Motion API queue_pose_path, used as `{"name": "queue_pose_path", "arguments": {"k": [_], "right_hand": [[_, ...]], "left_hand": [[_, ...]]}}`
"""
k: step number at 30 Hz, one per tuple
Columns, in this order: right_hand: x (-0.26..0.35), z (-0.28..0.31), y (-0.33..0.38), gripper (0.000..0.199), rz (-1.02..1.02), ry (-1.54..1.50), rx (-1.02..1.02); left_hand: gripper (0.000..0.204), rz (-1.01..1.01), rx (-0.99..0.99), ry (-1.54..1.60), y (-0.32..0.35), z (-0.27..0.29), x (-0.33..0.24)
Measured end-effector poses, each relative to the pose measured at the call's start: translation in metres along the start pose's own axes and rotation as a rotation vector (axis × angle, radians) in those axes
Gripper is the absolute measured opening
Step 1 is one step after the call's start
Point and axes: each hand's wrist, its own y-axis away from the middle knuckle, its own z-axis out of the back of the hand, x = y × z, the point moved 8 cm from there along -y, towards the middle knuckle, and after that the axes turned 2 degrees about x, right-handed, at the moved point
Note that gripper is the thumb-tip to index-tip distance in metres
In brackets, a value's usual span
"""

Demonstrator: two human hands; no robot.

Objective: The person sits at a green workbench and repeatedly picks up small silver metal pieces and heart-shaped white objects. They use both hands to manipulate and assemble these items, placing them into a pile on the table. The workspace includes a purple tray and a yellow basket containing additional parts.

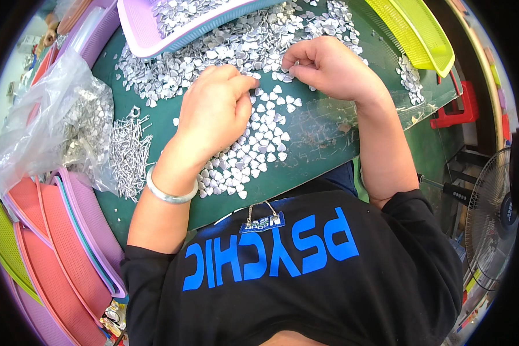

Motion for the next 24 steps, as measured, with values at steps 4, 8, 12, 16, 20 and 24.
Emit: {"name": "queue_pose_path", "arguments": {"k": [4,8,12,16,20,24], "right_hand": [[-0.002,0.001,0.001,0.014,0.004,0.035,-0.054],[0.0,-0.008,0.001,0.014,0.015,0.134,-0.027],[0.003,-0.017,-0.002,0.013,-0.069,0.187,0.048],[0.006,-0.018,0.0,0.012,-0.034,0.226,0.058],[0.004,-0.014,0.0,0.014,-0.044,0.197,0.04],[0.002,-0.013,0.0,0.015,-0.041,0.198,0.021]], "left_hand": [[0.018,-0.084,0.026,0.018,0.003,-0.004,-0.006],[0.021,-0.127,0.059,0.041,0.003,-0.004,-0.008],[0.022,-0.112,0.018,0.038,0.0,-0.002,-0.008],[0.023,-0.093,-0.011,-0.014,-0.006,-0.003,-0.008],[0.027,-0.103,0.02,-0.039,-0.01,-0.01,-0.01],[0.028,-0.137,0.036,-0.07,-0.014,-0.015,-0.014]]}}
